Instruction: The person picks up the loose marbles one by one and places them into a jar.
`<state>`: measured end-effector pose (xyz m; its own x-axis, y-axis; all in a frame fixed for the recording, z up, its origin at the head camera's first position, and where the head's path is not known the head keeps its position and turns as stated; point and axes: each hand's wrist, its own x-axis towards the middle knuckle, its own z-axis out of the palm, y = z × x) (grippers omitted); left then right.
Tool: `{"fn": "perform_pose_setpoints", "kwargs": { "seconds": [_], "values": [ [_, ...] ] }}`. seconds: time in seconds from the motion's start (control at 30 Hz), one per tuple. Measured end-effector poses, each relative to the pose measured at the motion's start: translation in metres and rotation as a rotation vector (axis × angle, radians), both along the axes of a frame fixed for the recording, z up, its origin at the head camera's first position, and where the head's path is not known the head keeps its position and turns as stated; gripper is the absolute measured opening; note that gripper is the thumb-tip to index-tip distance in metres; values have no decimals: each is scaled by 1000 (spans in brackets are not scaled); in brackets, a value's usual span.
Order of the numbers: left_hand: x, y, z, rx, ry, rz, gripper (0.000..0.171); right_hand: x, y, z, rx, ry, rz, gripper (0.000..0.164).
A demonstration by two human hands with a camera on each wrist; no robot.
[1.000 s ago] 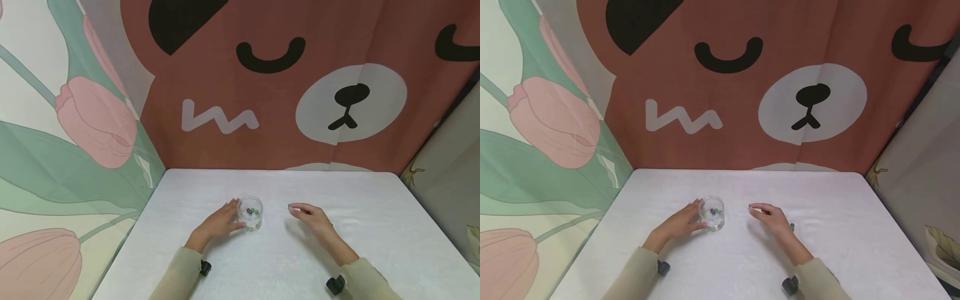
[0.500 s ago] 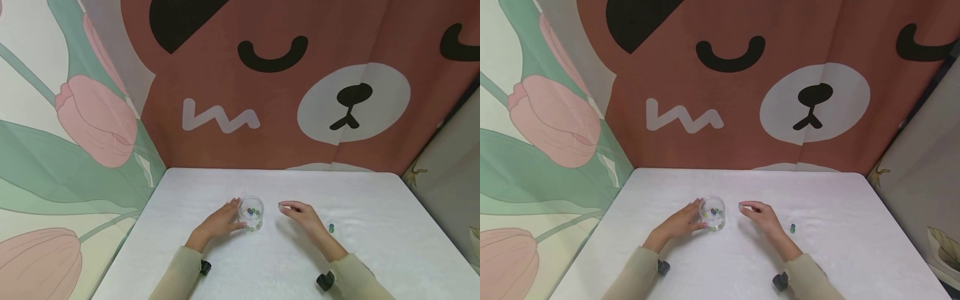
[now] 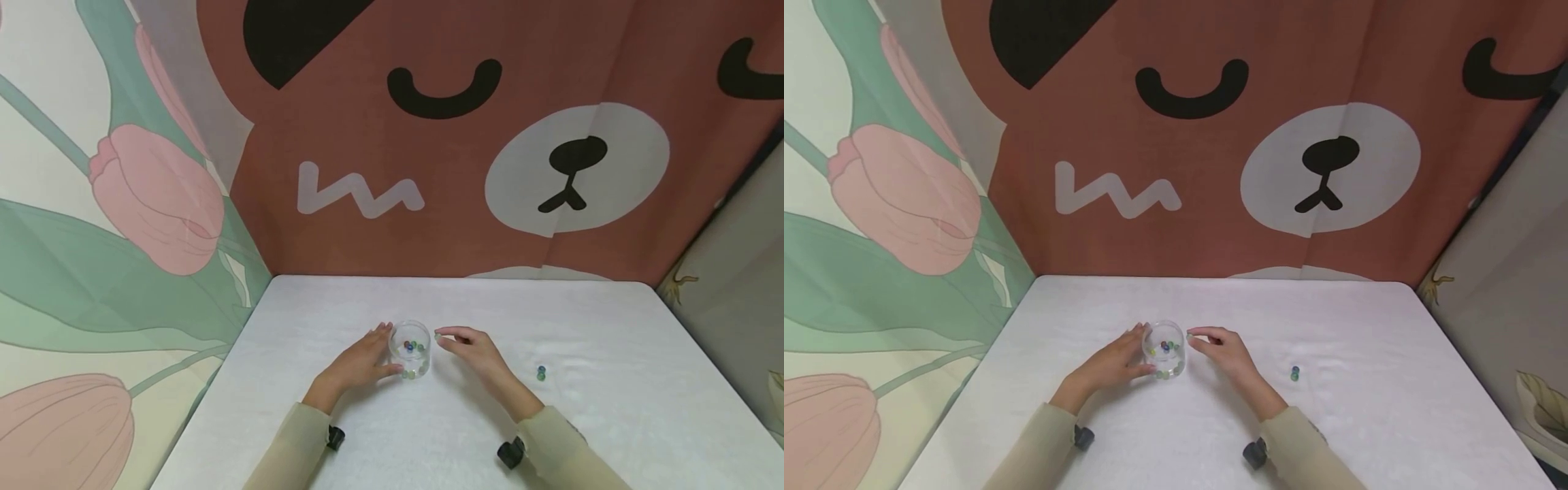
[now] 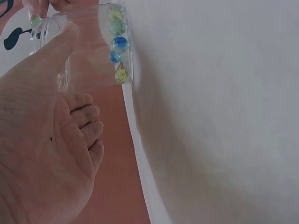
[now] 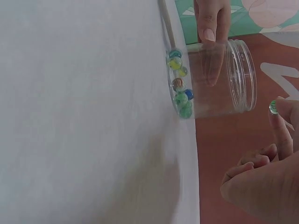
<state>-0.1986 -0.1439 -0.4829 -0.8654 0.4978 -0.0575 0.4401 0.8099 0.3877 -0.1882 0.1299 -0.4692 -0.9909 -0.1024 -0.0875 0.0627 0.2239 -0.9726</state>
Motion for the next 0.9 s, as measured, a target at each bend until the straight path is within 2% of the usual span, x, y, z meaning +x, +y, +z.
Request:
{"fn": "perform_pose_setpoints", "kwargs": {
  "seconds": [0.37,0.47,0.63,0.7,0.9],
  "values": [
    [2,-1,1,21,3,-5,90,-2,-19,2,24,2,9,34],
    [2,-1,0,22,7,-8,90,2,-24,11,28,8,24,31],
    [1,-2,-2,14,22,-17,90,-3,-32,5,24,27,47,26],
    [1,-3,-2,12,24,-18,90,-9,-34,-5,21,34,44,25],
    [-1,-2,-3,2,28,-28,91,-12,-37,-7,35,28,56,23]
  ]
}}
